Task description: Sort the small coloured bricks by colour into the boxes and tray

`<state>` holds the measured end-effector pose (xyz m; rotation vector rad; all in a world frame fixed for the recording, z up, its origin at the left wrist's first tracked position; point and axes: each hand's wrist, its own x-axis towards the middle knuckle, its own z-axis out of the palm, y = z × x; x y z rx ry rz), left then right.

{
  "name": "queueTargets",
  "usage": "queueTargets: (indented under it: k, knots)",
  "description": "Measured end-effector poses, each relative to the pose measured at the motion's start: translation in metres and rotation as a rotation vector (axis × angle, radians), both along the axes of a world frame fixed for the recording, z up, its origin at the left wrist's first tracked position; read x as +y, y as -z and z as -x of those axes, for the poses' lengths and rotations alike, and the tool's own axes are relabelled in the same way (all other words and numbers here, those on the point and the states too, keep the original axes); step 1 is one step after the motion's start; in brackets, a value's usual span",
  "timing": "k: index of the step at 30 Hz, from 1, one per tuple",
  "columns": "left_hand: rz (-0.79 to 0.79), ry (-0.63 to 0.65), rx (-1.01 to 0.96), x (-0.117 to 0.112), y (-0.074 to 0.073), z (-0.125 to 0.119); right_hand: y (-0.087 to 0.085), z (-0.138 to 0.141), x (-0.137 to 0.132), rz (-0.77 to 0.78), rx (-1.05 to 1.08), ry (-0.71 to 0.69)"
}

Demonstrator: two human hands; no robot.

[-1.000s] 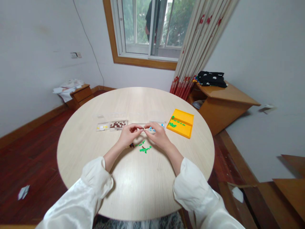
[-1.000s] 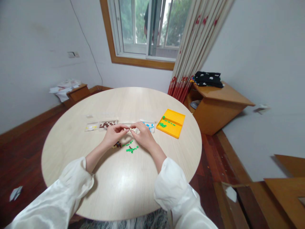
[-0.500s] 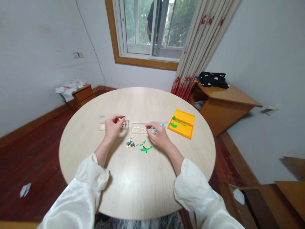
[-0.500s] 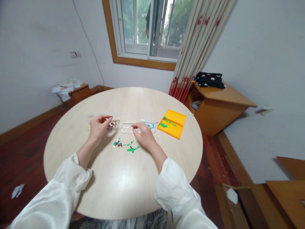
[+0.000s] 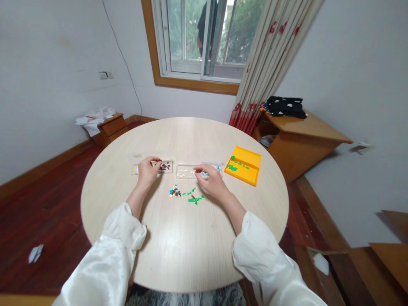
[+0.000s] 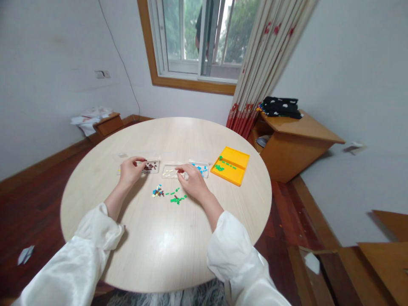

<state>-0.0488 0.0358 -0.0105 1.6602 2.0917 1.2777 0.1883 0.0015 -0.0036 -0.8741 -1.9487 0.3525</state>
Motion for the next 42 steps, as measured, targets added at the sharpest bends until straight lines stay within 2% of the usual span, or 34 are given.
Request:
queueTargets:
  k: [4, 8, 16, 25, 34, 42]
  knots:
    - [0.029, 0.023, -0.007, 0.001, 0.001, 0.000, -0.001, 0.001, -0.001, 0.006, -0.003, -0.005]
    - [0.082, 0.120, -0.006, 0.002, 0.005, -0.001, -0.001, 0.001, -0.001, 0.008, -0.009, -0.008]
    - [0.080, 0.265, 0.125, 0.008, 0.011, 0.006, -0.001, 0.000, -0.001, 0.020, -0.011, -0.017]
    - [0.084, 0.291, 0.169, 0.005, 0.008, 0.004, -0.001, 0.000, -0.001, 0.033, -0.029, -0.012]
    - [0.058, 0.275, 0.029, 0.007, 0.010, 0.004, 0.001, 0.000, 0.000, 0.038, -0.030, -0.009]
    - [0.062, 0.204, -0.381, 0.004, 0.005, 0.002, -0.001, 0.000, -0.002, 0.035, -0.029, -0.011]
